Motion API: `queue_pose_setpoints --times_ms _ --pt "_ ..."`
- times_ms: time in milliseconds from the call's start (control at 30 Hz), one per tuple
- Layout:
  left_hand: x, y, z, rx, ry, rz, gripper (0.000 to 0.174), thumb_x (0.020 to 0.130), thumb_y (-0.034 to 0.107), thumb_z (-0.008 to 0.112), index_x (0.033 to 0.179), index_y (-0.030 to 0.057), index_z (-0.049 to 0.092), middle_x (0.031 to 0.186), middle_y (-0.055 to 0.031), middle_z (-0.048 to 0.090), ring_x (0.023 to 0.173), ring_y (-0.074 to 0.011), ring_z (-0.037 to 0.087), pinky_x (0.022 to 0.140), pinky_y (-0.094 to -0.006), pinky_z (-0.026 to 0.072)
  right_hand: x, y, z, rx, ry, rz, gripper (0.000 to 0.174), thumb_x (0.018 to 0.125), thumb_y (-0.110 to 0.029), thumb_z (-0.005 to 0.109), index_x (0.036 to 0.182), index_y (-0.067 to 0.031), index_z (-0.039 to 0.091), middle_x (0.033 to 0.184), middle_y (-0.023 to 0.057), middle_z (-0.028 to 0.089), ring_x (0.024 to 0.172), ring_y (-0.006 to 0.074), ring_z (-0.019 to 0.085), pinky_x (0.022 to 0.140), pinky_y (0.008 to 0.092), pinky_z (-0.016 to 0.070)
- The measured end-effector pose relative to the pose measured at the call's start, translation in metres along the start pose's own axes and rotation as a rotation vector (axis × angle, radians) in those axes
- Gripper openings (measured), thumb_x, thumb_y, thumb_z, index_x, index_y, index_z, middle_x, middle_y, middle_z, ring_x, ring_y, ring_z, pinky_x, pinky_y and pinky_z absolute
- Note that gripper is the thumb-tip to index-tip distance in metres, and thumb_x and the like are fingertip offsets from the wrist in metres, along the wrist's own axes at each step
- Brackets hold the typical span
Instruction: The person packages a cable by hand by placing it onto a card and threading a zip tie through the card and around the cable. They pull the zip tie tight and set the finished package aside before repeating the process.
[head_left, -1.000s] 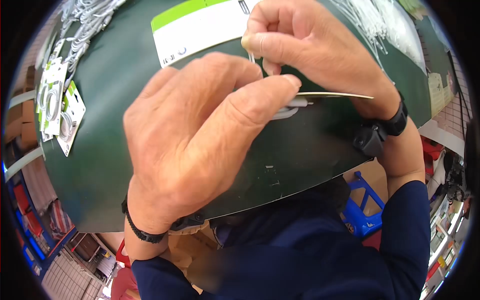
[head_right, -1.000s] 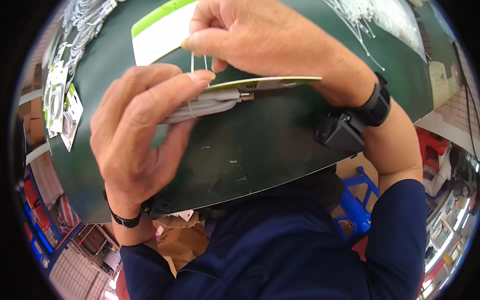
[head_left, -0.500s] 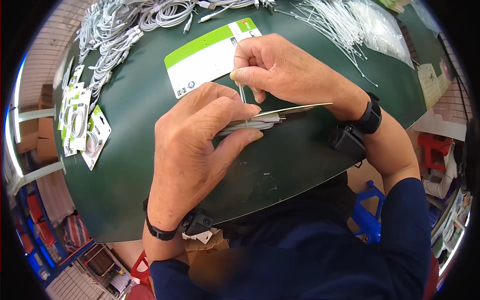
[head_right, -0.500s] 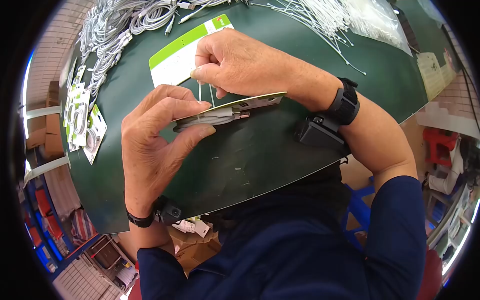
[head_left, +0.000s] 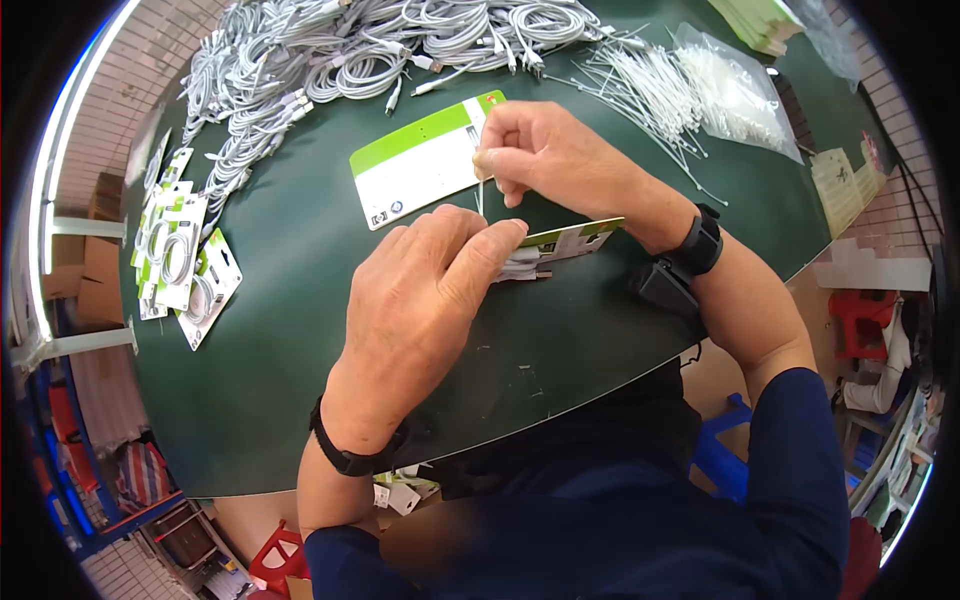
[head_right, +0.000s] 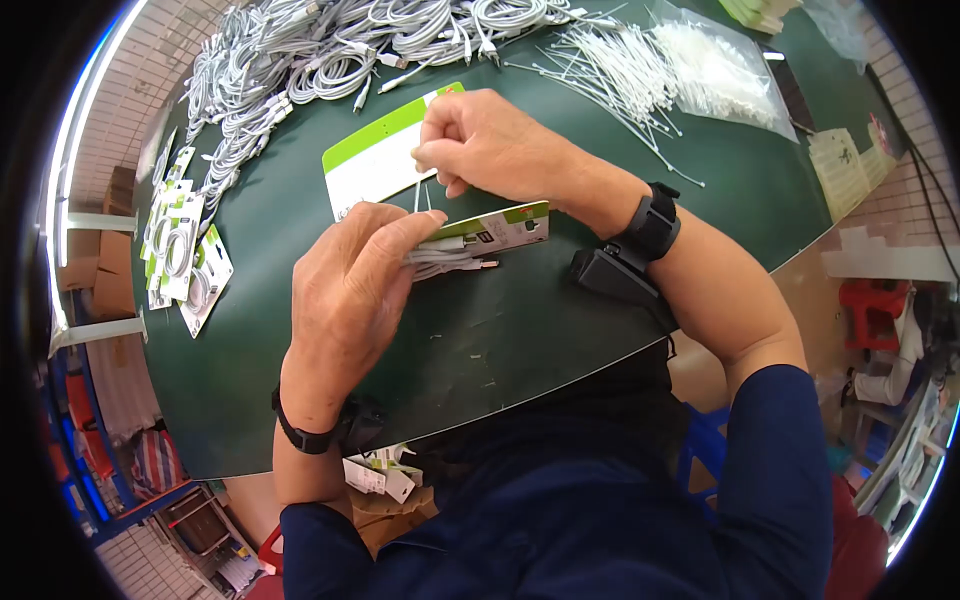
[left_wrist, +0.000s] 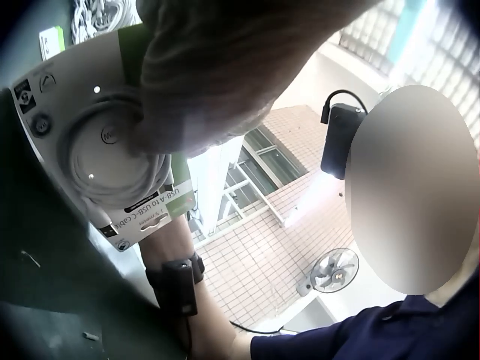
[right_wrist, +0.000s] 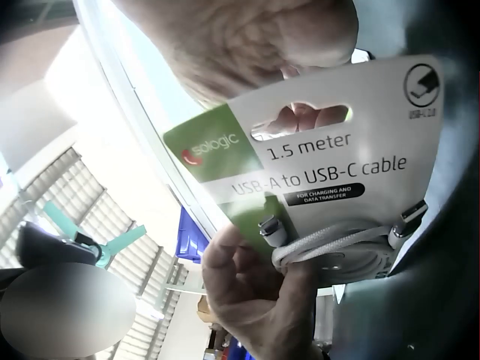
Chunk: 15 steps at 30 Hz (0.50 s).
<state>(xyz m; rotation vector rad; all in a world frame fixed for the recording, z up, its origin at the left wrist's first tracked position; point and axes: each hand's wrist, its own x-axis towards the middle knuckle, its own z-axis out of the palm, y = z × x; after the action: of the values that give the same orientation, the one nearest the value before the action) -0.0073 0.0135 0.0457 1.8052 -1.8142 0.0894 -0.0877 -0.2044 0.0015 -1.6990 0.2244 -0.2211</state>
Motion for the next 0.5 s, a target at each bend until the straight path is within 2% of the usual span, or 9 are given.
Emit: queue_pose_setpoints --times_ms 67,100,133,200,300,400,433,500 --pt "-0.002 -0.004 -0.002 -0.058 0.058 -0.087 0.053 0.074 -0.014 0.071 0.124 0.0049 0.068 0.101 -0.0136 0.068 0.089 -0.0332 0.069 0.080 -0.0422 0.0567 0.001 -0.006 -0.002 0.137 0.084 -0.057 0.012 0.101 -0.014 0.069 0.101 -0.0027 0.065 0.088 0.0024 0.067 0.073 0.0072 0.063 0.064 0.0230 0.0517" --pt "-0.003 -0.007 -0.005 -0.085 0.091 -0.132 0.054 0.075 -0.014 0.070 0.125 0.0046 0.067 0.102 -0.0142 0.068 0.090 -0.0334 0.070 0.082 -0.0417 0.0572 0.000 -0.012 -0.010 0.104 0.105 -0.043 0.012 0.102 -0.014 0.069 0.107 -0.0033 0.067 0.092 0.0026 0.068 0.077 0.0072 0.062 0.068 0.0223 0.0523" --pt "-0.003 -0.010 -0.007 -0.118 0.128 -0.169 0.054 0.075 -0.014 0.070 0.126 0.0043 0.067 0.102 -0.0146 0.068 0.090 -0.0333 0.070 0.083 -0.0407 0.0572 -0.002 -0.020 -0.012 0.112 0.178 -0.055 0.013 0.102 -0.013 0.067 0.111 -0.0034 0.066 0.095 0.0030 0.069 0.081 0.0079 0.063 0.074 0.0237 0.0531" --pt "-0.004 -0.018 -0.014 -0.180 0.208 -0.241 0.054 0.076 -0.013 0.069 0.127 0.0037 0.066 0.103 -0.0154 0.067 0.090 -0.0331 0.070 0.086 -0.0388 0.0572 -0.002 -0.020 -0.017 0.112 0.243 -0.207 0.017 0.103 -0.013 0.066 0.117 -0.0026 0.064 0.104 0.0049 0.070 0.091 0.0098 0.065 0.083 0.0281 0.0549" --pt "-0.008 -0.025 -0.011 -0.217 0.273 -0.347 0.051 0.078 -0.011 0.074 0.127 0.0035 0.066 0.104 -0.0149 0.071 0.095 -0.0277 0.073 0.090 -0.0354 0.0570 -0.011 -0.023 -0.004 -0.014 0.260 -0.354 0.030 0.096 -0.014 0.075 0.121 -0.0016 0.063 0.105 0.0088 0.072 0.091 0.0135 0.068 0.078 0.0280 0.0575" --pt "-0.012 -0.027 -0.004 -0.328 0.337 -0.446 0.049 0.080 -0.008 0.078 0.126 0.0038 0.066 0.103 -0.0141 0.073 0.095 -0.0248 0.074 0.090 -0.0340 0.0577 -0.013 -0.028 0.015 -0.363 0.238 -0.567 0.039 0.091 -0.011 0.080 0.125 -0.0031 0.063 0.111 0.0098 0.072 0.095 0.0160 0.070 0.079 0.0291 0.0573" --pt "-0.014 -0.029 -0.001 -0.373 0.357 -0.477 0.049 0.081 -0.007 0.079 0.126 0.0040 0.066 0.102 -0.0138 0.074 0.094 -0.0238 0.074 0.090 -0.0336 0.0580 -0.013 -0.023 0.020 -0.364 0.255 -0.559 0.045 0.088 -0.008 0.081 0.129 -0.0053 0.063 0.114 0.0104 0.071 0.094 0.0178 0.070 0.079 0.0301 0.0579" --pt "-0.015 -0.031 0.001 -0.247 0.402 -0.387 0.044 0.081 -0.006 0.081 0.122 0.0031 0.067 0.102 -0.0134 0.074 0.091 -0.0235 0.074 0.086 -0.0331 0.0587 -0.014 -0.021 0.022 -0.330 0.202 -0.416 0.045 0.094 -0.004 0.076 0.135 -0.0034 0.058 0.120 0.0097 0.070 0.106 0.0151 0.068 0.088 0.0300 0.0576"
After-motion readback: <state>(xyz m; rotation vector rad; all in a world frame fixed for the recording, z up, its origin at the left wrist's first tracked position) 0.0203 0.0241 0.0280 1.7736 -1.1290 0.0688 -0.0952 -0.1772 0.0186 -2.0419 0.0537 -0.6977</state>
